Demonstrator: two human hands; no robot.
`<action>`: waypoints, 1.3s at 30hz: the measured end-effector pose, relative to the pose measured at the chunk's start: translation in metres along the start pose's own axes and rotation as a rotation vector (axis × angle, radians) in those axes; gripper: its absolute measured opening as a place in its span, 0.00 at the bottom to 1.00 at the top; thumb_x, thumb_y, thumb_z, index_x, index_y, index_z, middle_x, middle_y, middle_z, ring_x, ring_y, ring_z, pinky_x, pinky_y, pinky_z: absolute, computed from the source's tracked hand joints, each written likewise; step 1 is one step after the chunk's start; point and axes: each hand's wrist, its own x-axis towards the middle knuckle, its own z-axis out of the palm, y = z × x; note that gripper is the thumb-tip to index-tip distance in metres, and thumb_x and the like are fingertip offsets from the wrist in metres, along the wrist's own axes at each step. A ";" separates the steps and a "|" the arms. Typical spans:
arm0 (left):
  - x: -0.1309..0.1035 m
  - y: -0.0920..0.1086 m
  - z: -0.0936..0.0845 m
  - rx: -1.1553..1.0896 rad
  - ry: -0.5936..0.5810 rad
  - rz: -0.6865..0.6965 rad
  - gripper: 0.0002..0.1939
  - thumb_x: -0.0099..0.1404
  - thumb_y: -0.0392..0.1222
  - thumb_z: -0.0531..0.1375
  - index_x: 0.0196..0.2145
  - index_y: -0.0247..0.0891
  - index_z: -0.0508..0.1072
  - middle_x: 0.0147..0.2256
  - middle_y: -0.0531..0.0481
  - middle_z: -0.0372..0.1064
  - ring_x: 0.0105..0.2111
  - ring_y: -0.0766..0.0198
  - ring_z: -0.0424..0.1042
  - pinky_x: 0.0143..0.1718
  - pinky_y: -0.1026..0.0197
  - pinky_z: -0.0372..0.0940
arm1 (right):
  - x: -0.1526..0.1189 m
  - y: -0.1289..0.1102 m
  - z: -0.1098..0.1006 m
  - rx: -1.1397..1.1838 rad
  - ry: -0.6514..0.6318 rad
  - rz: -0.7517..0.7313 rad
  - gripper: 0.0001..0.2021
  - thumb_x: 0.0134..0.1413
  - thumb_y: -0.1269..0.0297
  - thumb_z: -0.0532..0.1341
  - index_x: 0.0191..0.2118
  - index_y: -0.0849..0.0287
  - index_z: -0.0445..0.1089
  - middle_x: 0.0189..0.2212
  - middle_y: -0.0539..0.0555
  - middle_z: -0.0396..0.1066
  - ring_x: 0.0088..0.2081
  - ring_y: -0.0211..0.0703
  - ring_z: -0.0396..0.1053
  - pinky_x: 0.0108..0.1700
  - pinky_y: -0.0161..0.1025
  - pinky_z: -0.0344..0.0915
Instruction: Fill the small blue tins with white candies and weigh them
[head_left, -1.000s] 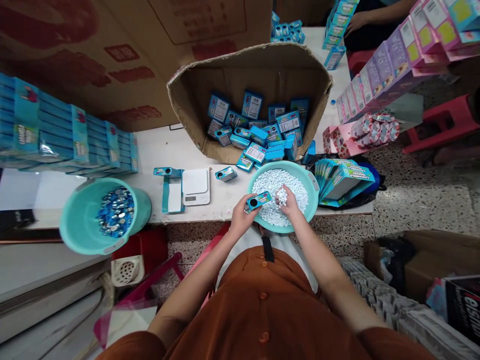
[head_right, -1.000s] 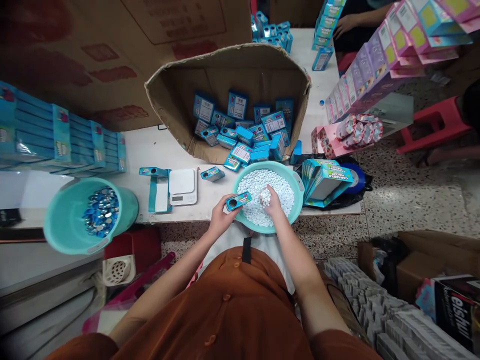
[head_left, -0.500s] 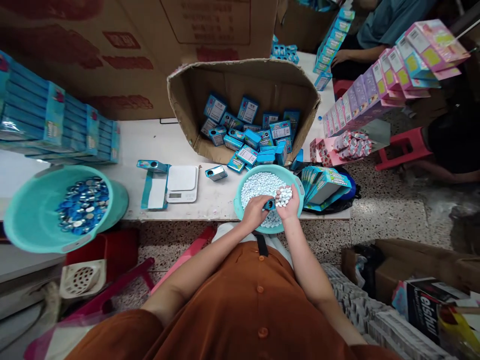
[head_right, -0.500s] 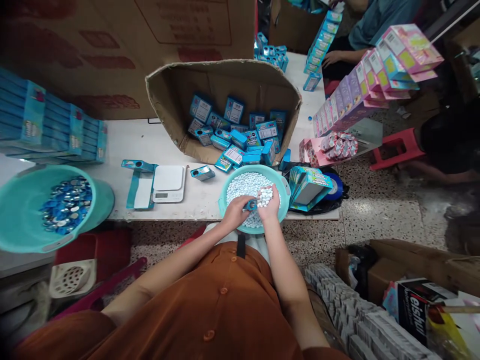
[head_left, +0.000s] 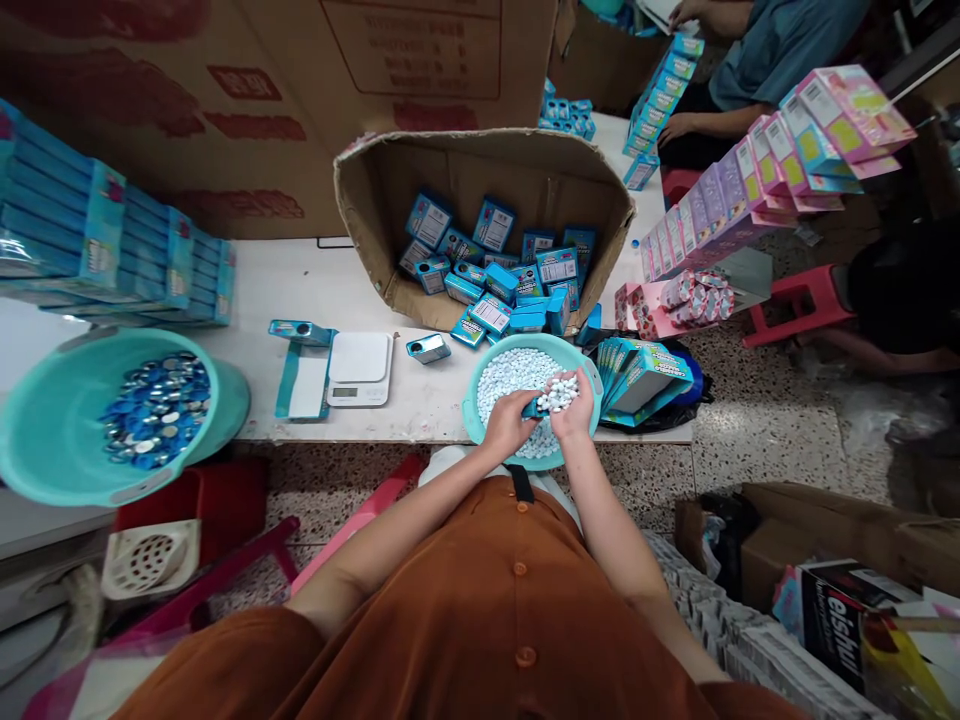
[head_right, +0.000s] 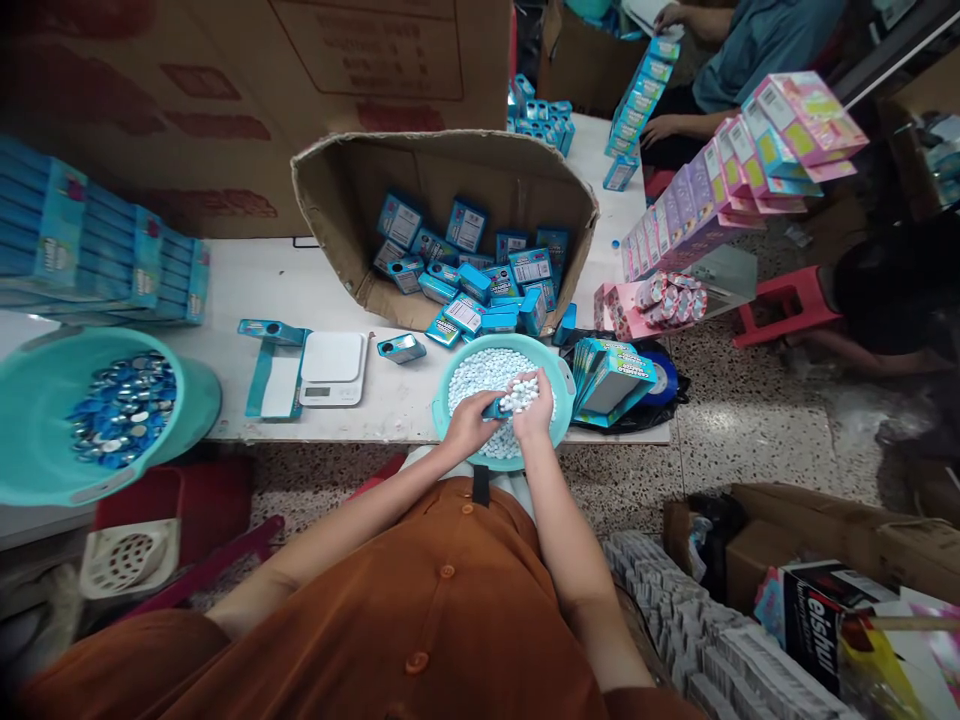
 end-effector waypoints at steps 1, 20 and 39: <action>0.000 0.000 0.000 -0.006 0.008 -0.009 0.24 0.51 0.32 0.62 0.48 0.41 0.70 0.45 0.49 0.71 0.46 0.57 0.70 0.48 0.54 0.64 | 0.000 0.000 0.001 -0.024 0.008 -0.016 0.16 0.51 0.53 0.57 0.21 0.56 0.56 0.18 0.44 0.59 0.23 0.33 0.63 0.28 0.33 0.63; 0.009 0.009 0.005 -0.084 0.054 -0.078 0.21 0.52 0.34 0.63 0.46 0.41 0.71 0.43 0.49 0.72 0.44 0.58 0.71 0.47 0.56 0.65 | 0.001 -0.006 0.006 -0.139 -0.007 -0.112 0.13 0.52 0.56 0.55 0.22 0.56 0.58 0.19 0.46 0.57 0.22 0.32 0.61 0.27 0.31 0.63; 0.010 0.017 0.007 -0.036 0.020 -0.043 0.23 0.51 0.30 0.60 0.46 0.42 0.71 0.45 0.49 0.72 0.45 0.57 0.70 0.48 0.55 0.64 | -0.003 -0.008 0.011 -0.140 0.087 -0.140 0.15 0.53 0.54 0.53 0.22 0.56 0.57 0.18 0.45 0.55 0.20 0.32 0.58 0.23 0.32 0.59</action>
